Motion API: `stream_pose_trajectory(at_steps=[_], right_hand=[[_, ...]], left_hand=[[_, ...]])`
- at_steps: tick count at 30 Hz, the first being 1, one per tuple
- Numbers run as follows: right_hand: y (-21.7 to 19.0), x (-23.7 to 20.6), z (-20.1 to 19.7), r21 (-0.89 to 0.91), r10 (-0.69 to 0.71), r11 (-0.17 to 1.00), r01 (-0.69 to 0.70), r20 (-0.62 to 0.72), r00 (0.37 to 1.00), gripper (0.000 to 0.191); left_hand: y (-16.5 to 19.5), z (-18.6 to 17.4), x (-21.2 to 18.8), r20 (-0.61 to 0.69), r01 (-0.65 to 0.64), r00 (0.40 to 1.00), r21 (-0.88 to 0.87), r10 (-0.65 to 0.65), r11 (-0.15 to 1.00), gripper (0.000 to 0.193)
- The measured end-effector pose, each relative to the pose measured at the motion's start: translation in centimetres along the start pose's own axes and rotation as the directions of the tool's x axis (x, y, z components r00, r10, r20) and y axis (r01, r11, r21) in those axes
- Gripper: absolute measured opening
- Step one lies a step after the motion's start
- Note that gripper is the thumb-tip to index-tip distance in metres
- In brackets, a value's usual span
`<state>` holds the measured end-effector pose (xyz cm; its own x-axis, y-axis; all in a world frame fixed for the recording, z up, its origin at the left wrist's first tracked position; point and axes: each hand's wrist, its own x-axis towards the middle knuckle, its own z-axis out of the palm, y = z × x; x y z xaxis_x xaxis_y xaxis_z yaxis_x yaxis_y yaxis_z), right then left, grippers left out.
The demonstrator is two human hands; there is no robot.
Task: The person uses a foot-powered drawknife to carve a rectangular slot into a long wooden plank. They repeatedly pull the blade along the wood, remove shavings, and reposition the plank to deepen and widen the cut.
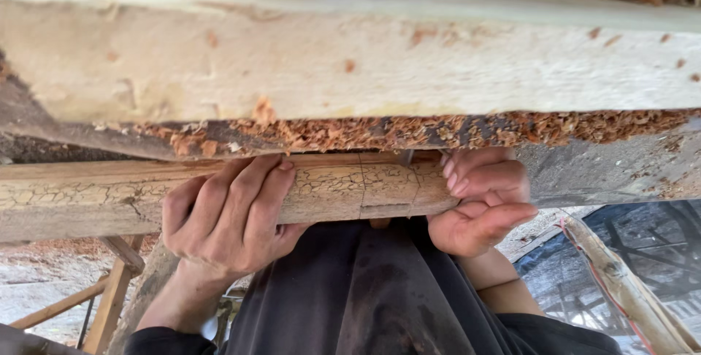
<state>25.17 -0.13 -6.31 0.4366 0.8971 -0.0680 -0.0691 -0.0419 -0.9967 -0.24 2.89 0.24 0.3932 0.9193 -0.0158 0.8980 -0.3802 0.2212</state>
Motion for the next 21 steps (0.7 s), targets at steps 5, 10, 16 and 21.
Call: stream_pose_trajectory(at_steps=[5,10,16,21], right_hand=[[0.14,0.37,-0.41,-0.094,-0.064,0.993,0.07,0.065,0.996,0.061],[0.27,0.26,-0.37,-0.033,-0.055,0.998,0.056,0.027,0.998,0.06],[0.28,0.02,-0.3,-0.053,-0.034,0.998,0.034,0.007,0.999,0.06],[0.23,-0.04,-0.05,-0.076,-0.044,0.996,0.041,-0.045,0.998,0.061]], left_hand=[[0.23,0.19,0.02,-0.004,-0.018,1.0,0.017,0.018,1.0,0.049],[0.3,0.13,0.09,-0.011,-0.02,1.0,0.008,0.02,1.0,0.048],[0.41,0.23,0.1,-0.02,-0.008,1.0,0.013,0.009,1.0,0.049],[0.47,0.44,0.05,-0.038,0.0,0.999,0.044,0.002,0.999,0.05]])
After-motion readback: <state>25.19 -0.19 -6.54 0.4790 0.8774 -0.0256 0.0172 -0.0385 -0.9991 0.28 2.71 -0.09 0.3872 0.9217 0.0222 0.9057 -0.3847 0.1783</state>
